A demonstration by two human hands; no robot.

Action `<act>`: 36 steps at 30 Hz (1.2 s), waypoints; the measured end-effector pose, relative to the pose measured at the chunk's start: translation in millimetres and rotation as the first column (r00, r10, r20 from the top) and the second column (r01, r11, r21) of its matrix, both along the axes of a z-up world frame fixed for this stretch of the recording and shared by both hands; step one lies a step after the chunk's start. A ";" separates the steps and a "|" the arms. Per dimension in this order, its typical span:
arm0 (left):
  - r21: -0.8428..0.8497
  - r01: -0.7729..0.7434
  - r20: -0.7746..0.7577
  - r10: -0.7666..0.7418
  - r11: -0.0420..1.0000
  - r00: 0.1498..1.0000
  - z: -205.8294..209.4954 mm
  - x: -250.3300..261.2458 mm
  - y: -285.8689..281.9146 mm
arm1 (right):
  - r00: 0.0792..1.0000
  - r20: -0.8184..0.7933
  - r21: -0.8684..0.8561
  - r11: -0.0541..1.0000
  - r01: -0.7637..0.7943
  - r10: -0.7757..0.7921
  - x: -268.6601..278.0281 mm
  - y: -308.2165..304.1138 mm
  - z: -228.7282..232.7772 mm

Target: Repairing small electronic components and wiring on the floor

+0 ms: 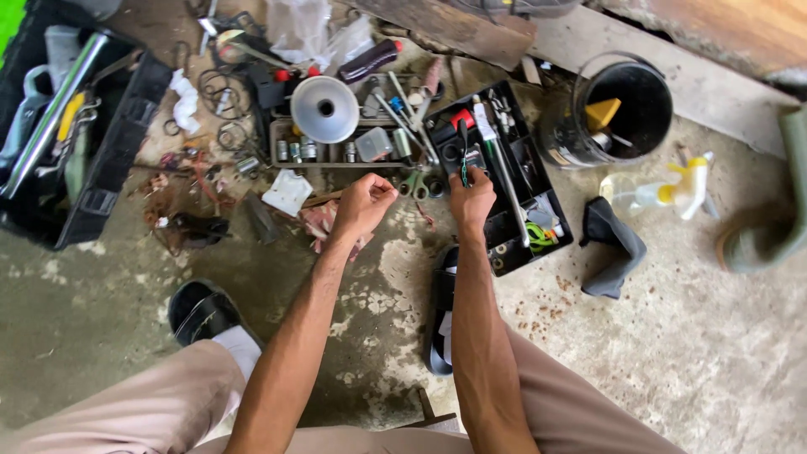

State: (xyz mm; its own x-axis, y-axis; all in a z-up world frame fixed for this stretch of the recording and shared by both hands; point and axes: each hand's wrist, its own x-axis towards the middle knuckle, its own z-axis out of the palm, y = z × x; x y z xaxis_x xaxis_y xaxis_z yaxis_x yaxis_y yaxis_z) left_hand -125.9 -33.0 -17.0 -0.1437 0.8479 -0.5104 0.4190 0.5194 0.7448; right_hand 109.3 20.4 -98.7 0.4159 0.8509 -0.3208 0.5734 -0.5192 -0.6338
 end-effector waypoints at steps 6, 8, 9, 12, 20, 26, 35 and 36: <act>0.309 0.165 -0.415 -0.024 0.937 0.910 -54.7 -54.8 -48.1 | 0.979 -0.095 0.009 0.983 -0.181 0.181 -59.2 -14.3 10.9; 0.225 0.181 -0.507 -0.044 0.957 0.861 -19.9 -60.3 -72.4 | 0.975 -0.099 -0.010 0.980 -0.199 0.197 -78.1 -18.3 1.6; 0.131 0.199 -0.588 -0.085 0.971 0.804 -2.2 -62.8 -85.9 | 0.974 -0.103 -0.036 0.978 -0.205 0.200 -88.0 -21.9 -3.2; 0.002 0.242 -0.638 -0.185 0.970 0.748 -51.2 -83.1 -120.6 | 0.942 -0.114 -0.106 0.939 -0.327 0.315 -114.3 -35.2 6.7; 0.092 0.051 -0.516 0.004 0.994 0.857 -38.5 -112.7 -137.6 | 0.860 -0.149 -0.085 0.860 -0.503 0.488 -175.4 -66.2 -11.5; 0.303 -0.217 -0.237 0.294 0.928 0.926 -31.2 -134.6 -137.0 | 0.779 -0.192 -0.089 0.780 -0.620 0.597 -218.1 -85.5 19.2; -0.104 -0.435 0.014 0.438 0.895 0.899 -45.4 -141.2 -130.5 | 0.764 -0.340 -0.185 0.758 -0.626 0.548 -234.5 -93.6 -10.2; -0.137 -0.425 0.004 0.429 0.895 0.903 -53.3 -142.3 -129.5 | 0.786 -0.333 -0.220 0.767 -0.602 0.521 -234.5 -91.1 -11.5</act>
